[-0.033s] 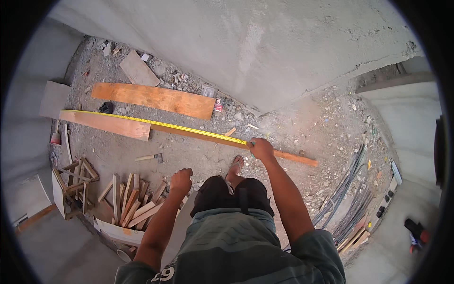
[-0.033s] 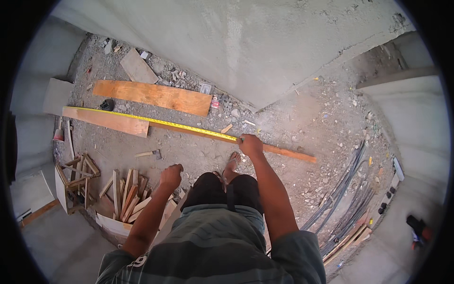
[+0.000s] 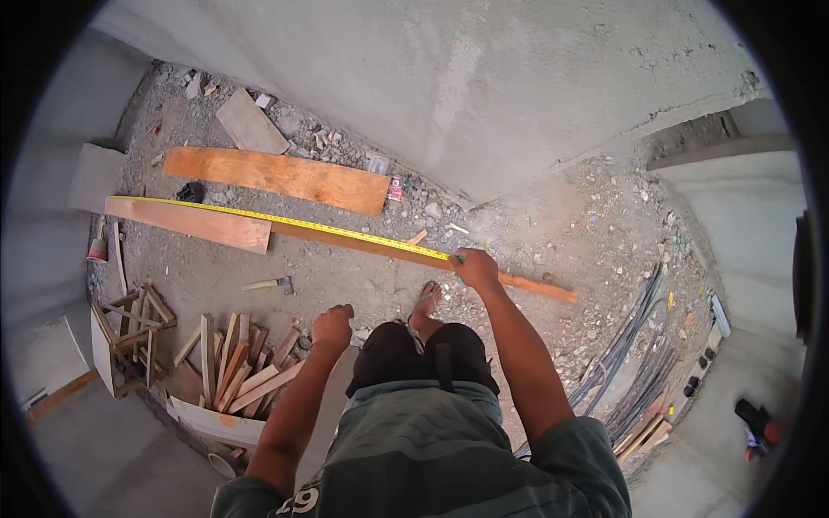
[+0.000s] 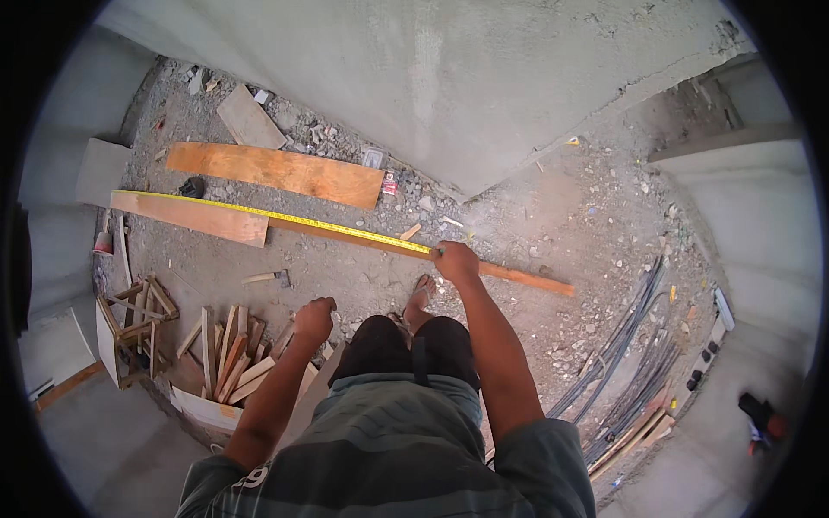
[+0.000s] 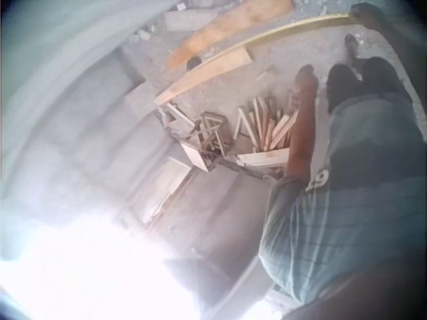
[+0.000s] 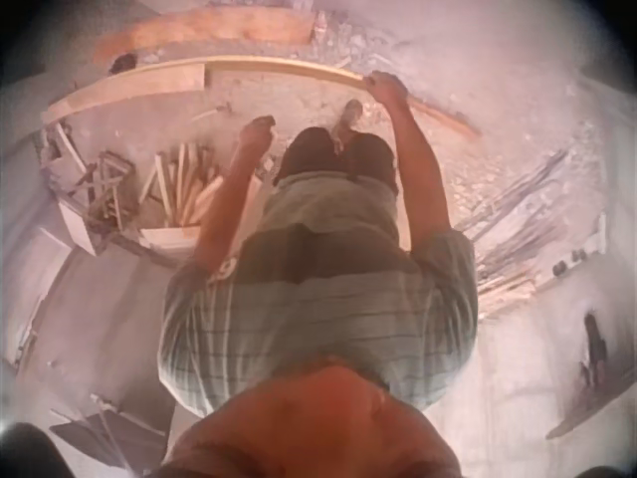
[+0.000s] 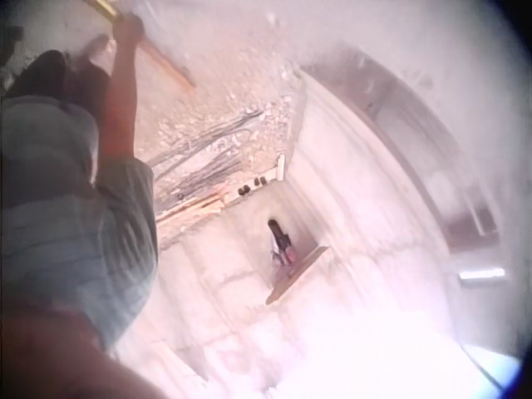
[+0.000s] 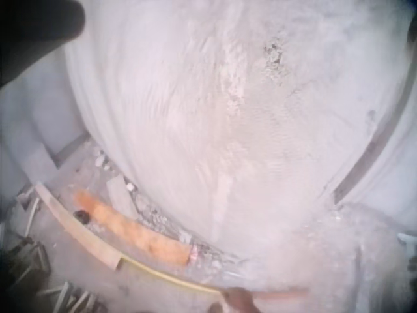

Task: The person measures wooden boards using a tape measure and cuts a wooden board using a handsaw.

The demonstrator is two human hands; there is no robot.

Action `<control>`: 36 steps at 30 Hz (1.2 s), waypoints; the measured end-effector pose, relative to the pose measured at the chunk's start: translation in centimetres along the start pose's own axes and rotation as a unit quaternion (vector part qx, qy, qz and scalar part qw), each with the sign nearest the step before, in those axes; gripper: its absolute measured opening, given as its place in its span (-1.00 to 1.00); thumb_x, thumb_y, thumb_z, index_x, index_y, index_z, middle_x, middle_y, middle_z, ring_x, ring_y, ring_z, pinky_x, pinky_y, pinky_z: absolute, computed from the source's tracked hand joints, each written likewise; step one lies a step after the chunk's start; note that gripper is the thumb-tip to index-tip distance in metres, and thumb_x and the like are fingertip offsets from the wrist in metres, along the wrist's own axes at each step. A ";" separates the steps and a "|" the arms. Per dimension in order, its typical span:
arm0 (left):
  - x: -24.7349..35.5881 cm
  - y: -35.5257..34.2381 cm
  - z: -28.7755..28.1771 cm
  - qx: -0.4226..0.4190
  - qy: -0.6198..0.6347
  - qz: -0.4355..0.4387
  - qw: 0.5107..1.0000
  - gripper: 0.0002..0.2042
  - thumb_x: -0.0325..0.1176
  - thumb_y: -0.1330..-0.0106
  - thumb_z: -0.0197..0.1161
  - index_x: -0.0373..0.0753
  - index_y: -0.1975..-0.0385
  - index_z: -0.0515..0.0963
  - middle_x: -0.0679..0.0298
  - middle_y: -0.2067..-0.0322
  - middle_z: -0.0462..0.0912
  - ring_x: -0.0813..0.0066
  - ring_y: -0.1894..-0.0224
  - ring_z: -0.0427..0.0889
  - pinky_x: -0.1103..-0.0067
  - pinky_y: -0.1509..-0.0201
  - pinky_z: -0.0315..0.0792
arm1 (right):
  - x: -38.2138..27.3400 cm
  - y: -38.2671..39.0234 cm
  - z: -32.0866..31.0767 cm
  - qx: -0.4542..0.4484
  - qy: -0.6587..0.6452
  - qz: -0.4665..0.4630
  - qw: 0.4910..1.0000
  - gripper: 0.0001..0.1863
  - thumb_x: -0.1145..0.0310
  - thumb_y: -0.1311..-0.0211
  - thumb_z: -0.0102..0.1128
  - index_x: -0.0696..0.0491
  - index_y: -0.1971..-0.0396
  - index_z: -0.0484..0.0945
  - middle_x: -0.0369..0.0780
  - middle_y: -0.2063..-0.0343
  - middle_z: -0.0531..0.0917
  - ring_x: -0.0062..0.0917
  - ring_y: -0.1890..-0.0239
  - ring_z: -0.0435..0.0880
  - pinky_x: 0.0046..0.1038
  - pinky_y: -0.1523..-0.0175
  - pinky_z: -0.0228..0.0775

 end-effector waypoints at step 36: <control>12.3 -17.8 48.0 -0.042 -0.212 0.003 0.976 -0.39 -0.30 -0.37 0.24 -0.05 -0.45 0.35 0.29 -0.09 0.47 0.20 -0.11 0.51 0.17 -0.06 0.45 | 43.7 -9.0 27.0 0.039 0.006 0.162 0.986 -0.62 -0.10 -0.33 0.30 -0.13 0.10 0.76 -0.11 0.24 0.80 -0.13 0.15 0.79 -0.08 0.04 0.61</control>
Point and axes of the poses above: each hand's wrist, its own y-axis away from the middle knuckle, its own z-axis out of the palm, x = y × z, the point moved 6 cm from there along -y, towards the middle knuckle
